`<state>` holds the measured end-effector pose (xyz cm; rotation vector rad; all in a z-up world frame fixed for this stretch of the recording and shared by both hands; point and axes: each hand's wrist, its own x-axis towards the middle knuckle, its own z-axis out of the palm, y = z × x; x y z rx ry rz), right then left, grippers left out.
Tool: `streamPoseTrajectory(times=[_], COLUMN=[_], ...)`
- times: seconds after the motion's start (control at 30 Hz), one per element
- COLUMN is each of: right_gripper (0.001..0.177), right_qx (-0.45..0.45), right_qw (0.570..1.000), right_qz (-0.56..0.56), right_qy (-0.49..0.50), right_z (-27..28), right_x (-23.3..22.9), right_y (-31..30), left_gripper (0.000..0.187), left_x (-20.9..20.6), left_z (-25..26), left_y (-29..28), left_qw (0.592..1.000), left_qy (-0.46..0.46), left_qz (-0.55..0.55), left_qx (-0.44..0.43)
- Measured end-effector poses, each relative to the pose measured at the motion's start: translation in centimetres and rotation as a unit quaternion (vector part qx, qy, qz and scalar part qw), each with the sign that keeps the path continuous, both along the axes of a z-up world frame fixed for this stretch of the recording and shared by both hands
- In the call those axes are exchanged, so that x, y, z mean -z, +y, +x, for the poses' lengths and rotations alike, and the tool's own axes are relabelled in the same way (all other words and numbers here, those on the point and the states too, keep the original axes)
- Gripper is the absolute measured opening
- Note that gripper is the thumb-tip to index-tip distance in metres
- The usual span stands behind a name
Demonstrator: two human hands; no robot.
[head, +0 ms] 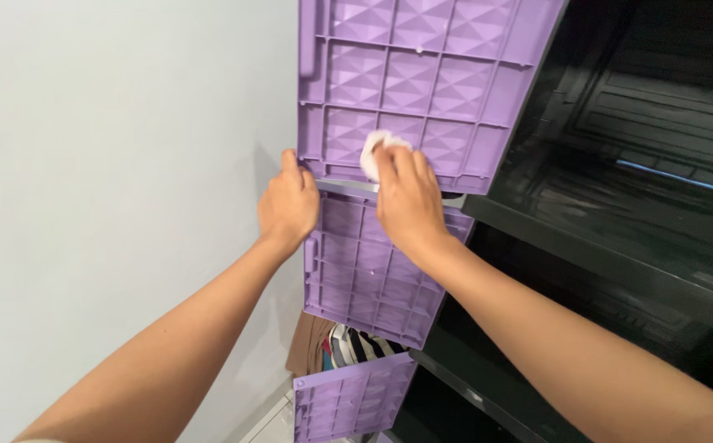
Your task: The person wipes the inside and outside surfaces of a purple plastic storage cabinet using a white cloth. They clean the textured exterior panels and the dark interior shelves in a systematic manner.
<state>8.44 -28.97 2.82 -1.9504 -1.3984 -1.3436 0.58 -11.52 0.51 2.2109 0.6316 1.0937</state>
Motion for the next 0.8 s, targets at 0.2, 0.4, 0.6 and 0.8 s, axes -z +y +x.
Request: streamPoseTrajectory(times=[0.2,0.4,0.6,0.8], right_gripper=[0.038,0.041,0.027,0.045], right_qx=[0.097,-0.031,0.028,-0.02], right_qw=[0.995,0.995,0.957,0.981], right_qz=[0.012,0.019,0.195,0.169], right_qy=[-0.012,0.09,0.211,0.089], right_z=[-0.2,-2.4,0.1,1.5], right_x=[0.4,-0.3,-1.9,-1.9], right_y=[-2.5,-1.3,-4.2,-4.0], left_gripper=[0.037,0.035,0.035,0.035], left_x=[0.0,0.3,1.0,1.6], left_z=[0.3,-0.1,-0.1,2.7], left_y=[0.0,-0.6,-0.2,-0.9], left_qw=[1.0,1.0,1.0,0.848], left_qy=[0.015,-0.005,-0.01,-0.286], left_qz=[-0.008,-0.007,-0.004,-0.372], left_qx=[0.001,-0.003,-0.005,0.244])
